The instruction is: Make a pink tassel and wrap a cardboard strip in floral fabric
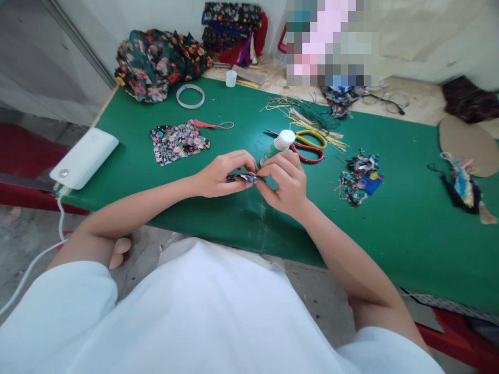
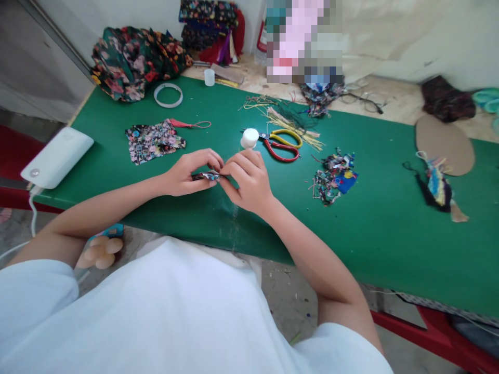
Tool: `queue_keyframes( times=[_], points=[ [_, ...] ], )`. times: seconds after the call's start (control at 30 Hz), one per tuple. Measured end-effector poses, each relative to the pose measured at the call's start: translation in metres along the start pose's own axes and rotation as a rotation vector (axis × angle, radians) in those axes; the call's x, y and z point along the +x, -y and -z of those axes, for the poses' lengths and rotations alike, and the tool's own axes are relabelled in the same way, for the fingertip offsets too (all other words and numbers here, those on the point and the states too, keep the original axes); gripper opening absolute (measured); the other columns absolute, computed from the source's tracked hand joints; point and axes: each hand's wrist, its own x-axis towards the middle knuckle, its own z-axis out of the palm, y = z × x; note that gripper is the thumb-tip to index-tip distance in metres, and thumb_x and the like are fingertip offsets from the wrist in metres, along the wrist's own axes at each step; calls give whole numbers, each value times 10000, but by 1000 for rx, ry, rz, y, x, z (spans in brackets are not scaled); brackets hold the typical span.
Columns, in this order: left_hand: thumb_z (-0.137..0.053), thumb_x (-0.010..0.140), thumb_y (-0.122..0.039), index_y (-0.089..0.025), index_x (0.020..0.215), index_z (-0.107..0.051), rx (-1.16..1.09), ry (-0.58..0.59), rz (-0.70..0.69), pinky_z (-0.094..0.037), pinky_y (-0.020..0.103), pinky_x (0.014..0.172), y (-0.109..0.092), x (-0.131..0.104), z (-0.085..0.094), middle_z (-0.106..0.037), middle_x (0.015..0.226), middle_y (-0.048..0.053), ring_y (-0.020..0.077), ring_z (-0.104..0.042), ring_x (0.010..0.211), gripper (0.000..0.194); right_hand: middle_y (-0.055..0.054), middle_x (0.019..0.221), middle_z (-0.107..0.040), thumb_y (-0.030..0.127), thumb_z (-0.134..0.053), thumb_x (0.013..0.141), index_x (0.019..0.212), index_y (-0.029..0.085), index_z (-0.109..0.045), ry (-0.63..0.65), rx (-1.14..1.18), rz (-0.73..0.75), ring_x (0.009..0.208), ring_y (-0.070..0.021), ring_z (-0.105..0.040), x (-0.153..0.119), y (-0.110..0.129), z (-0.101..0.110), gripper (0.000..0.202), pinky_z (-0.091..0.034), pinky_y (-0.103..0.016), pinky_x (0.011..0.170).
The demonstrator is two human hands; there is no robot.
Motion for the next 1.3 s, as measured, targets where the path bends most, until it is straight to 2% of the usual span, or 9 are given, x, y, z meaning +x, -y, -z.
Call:
queue_keyframes(
  times=[0.17, 0.37, 0.57, 0.73, 0.83, 0.93, 1.03, 1.17, 1.3],
  points=[
    [-661, 892, -258, -163, 878, -619, 80, -86, -81, -538, 237, 781, 2, 1, 1, -706, 882, 51, 112, -674, 848, 104, -6, 737, -597, 278, -648, 909, 782, 217, -523, 10, 144, -58, 711, -157, -512, 1, 0, 0, 189, -442, -313, 658],
    [-653, 911, -302, -181, 868, -651, 102, -153, -129, -550, 243, 764, 2, 1, 2, -693, 898, 55, 109, -671, 840, 129, -2, 708, -567, 329, -657, 911, 736, 223, -488, 35, 137, -68, 693, -155, -505, -1, -2, -2, 265, -440, -313, 642],
    [-589, 939, -204, -179, 875, -627, 145, -196, -199, -553, 241, 765, 0, -1, 1, -688, 920, 64, 114, -661, 865, 78, -4, 715, -577, 330, -647, 924, 757, 226, -491, 29, 71, 36, 699, -153, -490, -1, -1, -3, 251, -432, -307, 638],
    [-507, 957, -175, -180, 897, -558, 191, -199, -331, -570, 327, 804, -2, -3, -2, -671, 899, 81, 160, -644, 894, 79, -13, 750, -607, 336, -629, 934, 772, 216, -533, 59, -49, 96, 704, -152, -490, -2, 5, -2, 223, -409, -317, 665],
    [-498, 960, -190, -189, 881, -531, 184, -207, -374, -570, 325, 781, -3, -3, -2, -656, 872, 69, 160, -646, 879, 86, -18, 754, -615, 303, -612, 938, 800, 209, -570, 78, -139, 154, 728, -163, -503, -3, 6, 0, 172, -386, -318, 668],
    [-500, 968, -212, -208, 884, -525, 171, -192, -365, -569, 314, 795, -2, -4, 1, -662, 895, 56, 152, -662, 907, 88, -8, 729, -605, 264, -580, 948, 794, 210, -579, 72, -156, 163, 733, -159, -498, -4, 4, 0, 163, -381, -309, 669],
    [-540, 974, -318, -233, 930, -576, 216, -152, -321, -565, 323, 845, 2, -3, 5, -682, 977, 57, 156, -674, 983, 103, -5, 727, -608, 268, -561, 953, 783, 213, -581, 57, -133, 152, 737, -157, -499, -5, 0, 0, 180, -379, -311, 671],
    [-533, 958, -518, -239, 914, -637, 324, -91, -282, -556, 346, 847, 11, -3, 10, -693, 959, 56, 170, -681, 989, 301, -8, 726, -614, 269, -542, 953, 792, 218, -600, 42, -140, 188, 748, -162, -506, -7, -4, 1, 179, -373, -323, 673],
    [-484, 990, -473, -244, 870, -640, 365, -98, -311, -537, 341, 812, 15, -5, 10, -694, 885, 39, 159, -679, 944, 302, -2, 712, -605, 243, -545, 935, 774, 228, -609, 31, -211, 279, 735, -162, -492, -5, -5, 3, 175, -354, -331, 666]
  ],
)
